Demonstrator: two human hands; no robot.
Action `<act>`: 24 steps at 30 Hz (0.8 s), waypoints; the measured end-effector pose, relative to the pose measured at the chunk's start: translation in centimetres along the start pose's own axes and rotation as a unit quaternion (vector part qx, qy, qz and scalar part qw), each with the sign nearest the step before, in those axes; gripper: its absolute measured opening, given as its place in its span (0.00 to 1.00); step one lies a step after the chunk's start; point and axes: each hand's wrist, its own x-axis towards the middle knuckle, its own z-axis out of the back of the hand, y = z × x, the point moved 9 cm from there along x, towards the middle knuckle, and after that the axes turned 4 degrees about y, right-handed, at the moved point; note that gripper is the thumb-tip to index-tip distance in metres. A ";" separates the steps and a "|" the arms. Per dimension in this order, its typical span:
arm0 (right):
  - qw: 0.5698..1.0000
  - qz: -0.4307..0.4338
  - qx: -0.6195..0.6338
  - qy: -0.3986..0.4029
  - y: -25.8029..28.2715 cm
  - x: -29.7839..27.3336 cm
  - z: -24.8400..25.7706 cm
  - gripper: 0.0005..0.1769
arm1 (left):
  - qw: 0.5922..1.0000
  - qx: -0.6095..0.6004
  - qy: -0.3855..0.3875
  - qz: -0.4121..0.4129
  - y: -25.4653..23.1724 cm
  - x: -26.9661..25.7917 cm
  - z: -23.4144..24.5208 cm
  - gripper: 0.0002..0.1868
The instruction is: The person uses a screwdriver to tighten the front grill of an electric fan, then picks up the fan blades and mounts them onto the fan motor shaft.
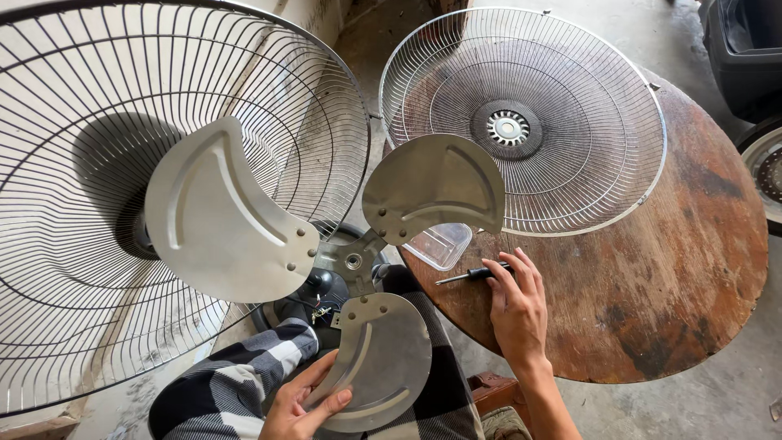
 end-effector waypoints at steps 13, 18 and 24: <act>0.999 0.009 -0.044 -0.012 0.7 -1.8 0.9 0.15 | 0.998 -0.022 0.045 -0.029 -0.1 -0.2 -2.0 0.41; 0.999 0.015 -0.034 -0.008 1.0 -2.4 1.0 0.15 | 0.999 -0.019 0.040 -0.010 0.5 -0.4 -2.5 0.39; 1.000 0.002 -0.016 -0.006 1.0 -2.9 1.4 0.15 | 0.998 -0.020 0.058 -0.030 0.5 -0.7 -3.1 0.41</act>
